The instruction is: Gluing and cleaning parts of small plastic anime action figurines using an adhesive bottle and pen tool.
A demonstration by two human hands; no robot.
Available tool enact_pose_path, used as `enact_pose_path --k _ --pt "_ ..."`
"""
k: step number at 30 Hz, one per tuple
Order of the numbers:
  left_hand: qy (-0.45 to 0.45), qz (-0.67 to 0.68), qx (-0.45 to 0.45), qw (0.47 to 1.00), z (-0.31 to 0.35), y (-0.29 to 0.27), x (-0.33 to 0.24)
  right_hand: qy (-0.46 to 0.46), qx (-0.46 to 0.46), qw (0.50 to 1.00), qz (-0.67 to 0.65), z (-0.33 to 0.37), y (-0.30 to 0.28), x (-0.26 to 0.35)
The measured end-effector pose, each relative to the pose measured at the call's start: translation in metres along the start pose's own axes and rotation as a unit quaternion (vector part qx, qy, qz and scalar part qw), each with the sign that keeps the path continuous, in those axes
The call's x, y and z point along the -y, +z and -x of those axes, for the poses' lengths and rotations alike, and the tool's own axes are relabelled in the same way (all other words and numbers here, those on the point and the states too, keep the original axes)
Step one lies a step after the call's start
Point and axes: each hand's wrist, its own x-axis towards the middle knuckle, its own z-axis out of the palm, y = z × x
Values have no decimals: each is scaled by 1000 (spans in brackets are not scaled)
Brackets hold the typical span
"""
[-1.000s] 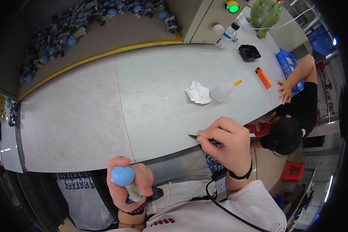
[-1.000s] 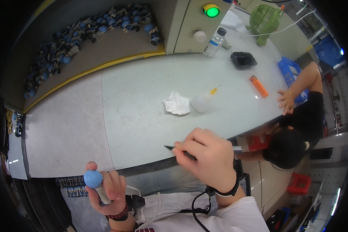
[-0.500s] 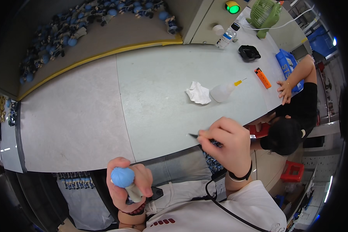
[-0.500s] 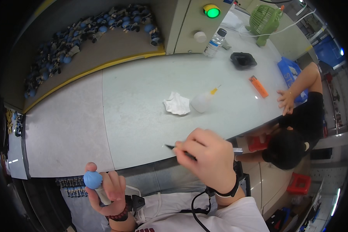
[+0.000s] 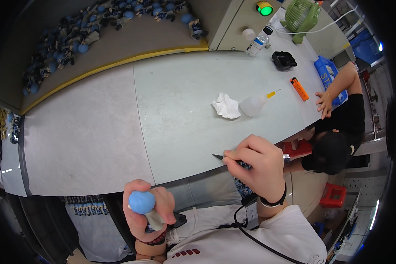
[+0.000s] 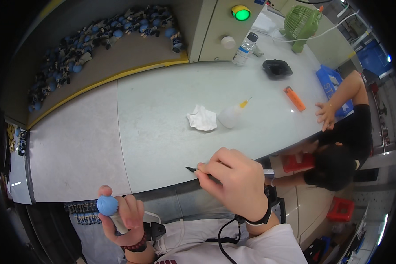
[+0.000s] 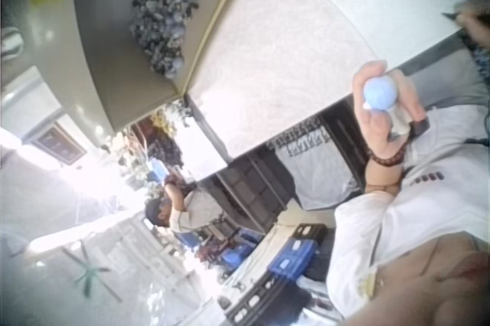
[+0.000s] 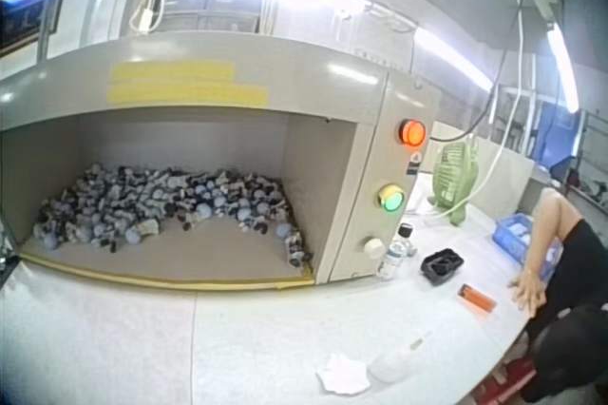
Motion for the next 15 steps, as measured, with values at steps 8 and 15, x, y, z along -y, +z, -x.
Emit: enact_pose_path --k 8,15 --pt "-2 0 0 1000 0 1 0 2 14 1000 -8 1 -1 3" --pt "3 -14 0 1000 -1 2 -1 -1 4 1000 1 0 0 1"
